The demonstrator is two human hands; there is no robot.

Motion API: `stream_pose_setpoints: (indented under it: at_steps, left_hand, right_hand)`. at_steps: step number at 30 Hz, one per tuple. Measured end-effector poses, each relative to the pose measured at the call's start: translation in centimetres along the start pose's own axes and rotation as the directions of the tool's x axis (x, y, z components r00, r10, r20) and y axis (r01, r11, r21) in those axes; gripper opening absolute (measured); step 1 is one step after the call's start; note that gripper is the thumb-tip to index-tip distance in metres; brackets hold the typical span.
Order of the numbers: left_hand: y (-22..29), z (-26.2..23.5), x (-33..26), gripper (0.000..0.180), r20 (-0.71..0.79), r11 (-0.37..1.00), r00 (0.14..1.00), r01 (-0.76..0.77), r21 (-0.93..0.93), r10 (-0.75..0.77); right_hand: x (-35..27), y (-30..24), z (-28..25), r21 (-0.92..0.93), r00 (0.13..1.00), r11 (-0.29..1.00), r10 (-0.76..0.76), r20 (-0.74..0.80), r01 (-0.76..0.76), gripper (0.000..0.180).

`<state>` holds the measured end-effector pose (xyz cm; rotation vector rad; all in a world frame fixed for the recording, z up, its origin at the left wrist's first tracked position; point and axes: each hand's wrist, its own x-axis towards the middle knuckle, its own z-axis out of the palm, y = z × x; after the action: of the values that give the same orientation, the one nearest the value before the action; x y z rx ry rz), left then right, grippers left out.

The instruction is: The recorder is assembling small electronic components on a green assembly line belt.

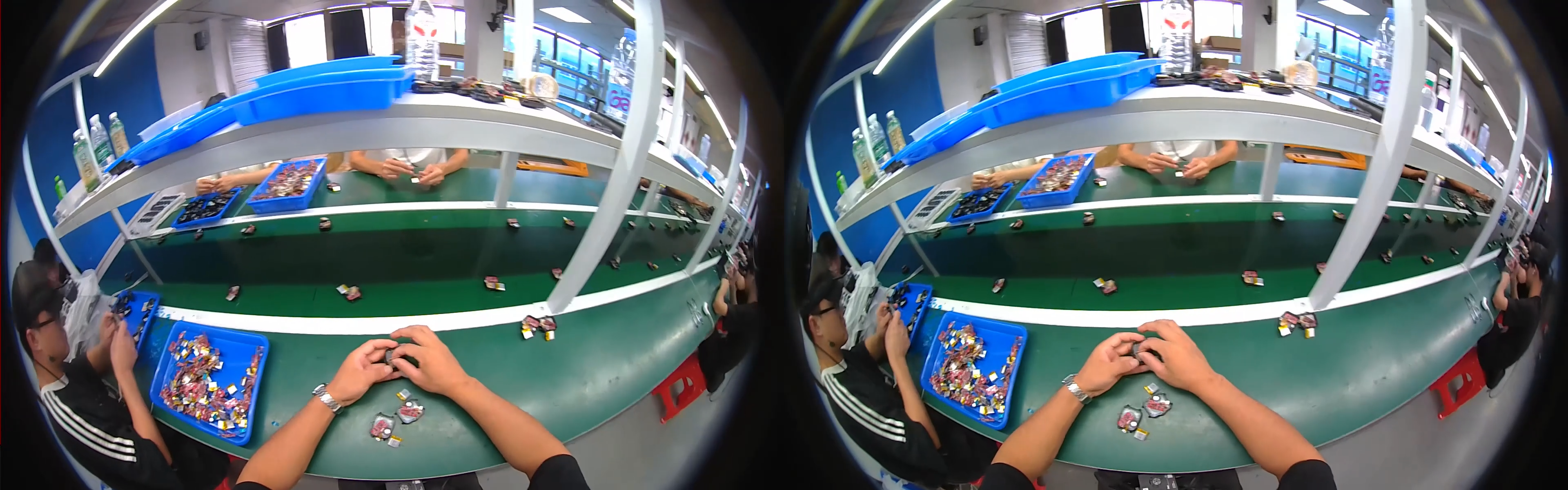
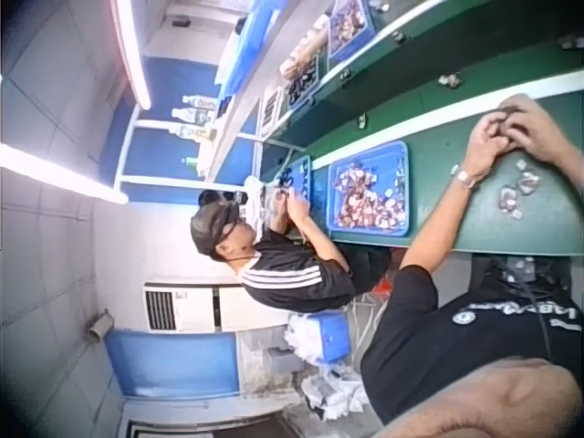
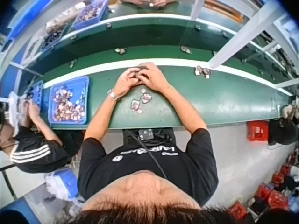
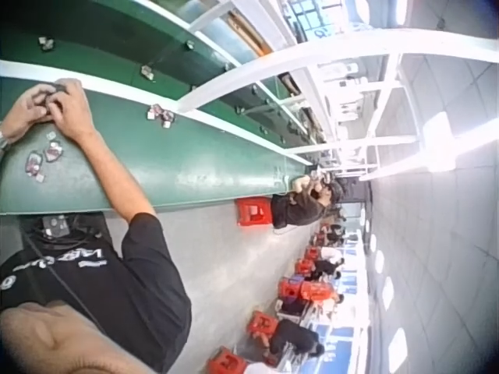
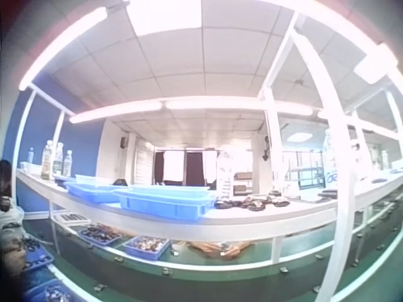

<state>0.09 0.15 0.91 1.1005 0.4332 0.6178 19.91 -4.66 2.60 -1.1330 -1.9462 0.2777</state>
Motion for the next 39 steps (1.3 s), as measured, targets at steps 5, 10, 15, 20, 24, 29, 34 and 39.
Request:
stream_pose_setpoints:
  at_steps: [5,10,15,20,24,29,34,39]
  left_hand:
    - [0.4,-0.9,-1.1,0.036,-0.086,1.0,0.996,0.006,-0.013,-0.007]
    - [0.3,-0.1,-0.5,0.033,-0.091,0.999,0.996,0.024,-0.026,-0.026]
    - [0.2,-0.2,-0.5,0.032,-0.048,0.998,0.999,0.005,-0.068,-0.008]
    - [0.3,-0.4,-0.6,0.03,-0.037,0.994,0.999,-0.001,-0.105,-0.003]
    - [0.0,-0.7,-0.6,0.029,-0.045,0.994,0.999,0.006,-0.105,-0.011]
    - [0.1,-0.5,-0.6,0.028,-0.073,0.996,0.997,0.012,-0.093,-0.019]
    - [-0.1,-0.6,-0.5,0.026,-0.062,0.996,0.998,-0.013,-0.089,0.008]
    - [-0.3,-0.9,-0.5,0.023,-0.112,0.999,0.994,-0.023,-0.046,0.017]
  right_hand:
    - [0.8,-0.7,0.9,0.111,0.998,0.994,-0.008,0.065,0.001,0.009]
    - [0.4,-0.8,-0.5,0.164,0.995,0.986,-0.006,0.104,-0.011,0.011]
    - [0.0,-1.0,0.3,0.081,0.999,0.996,0.032,-0.019,-0.031,0.011]
    - [-0.1,-0.8,1.3,0.047,0.996,0.999,0.027,-0.09,-0.023,0.013]
    - [-0.2,-0.9,1.4,0.11,0.995,0.993,0.048,-0.089,-0.038,0.014]
    - [-0.4,-0.8,1.8,0.145,0.992,0.986,0.094,-0.084,-0.081,0.015]
    - [-0.4,-0.8,2.0,0.163,0.987,0.978,0.143,-0.073,-0.129,0.017]
    - [-0.3,-1.0,2.5,0.243,0.985,0.96,0.158,-0.063,-0.139,0.018]
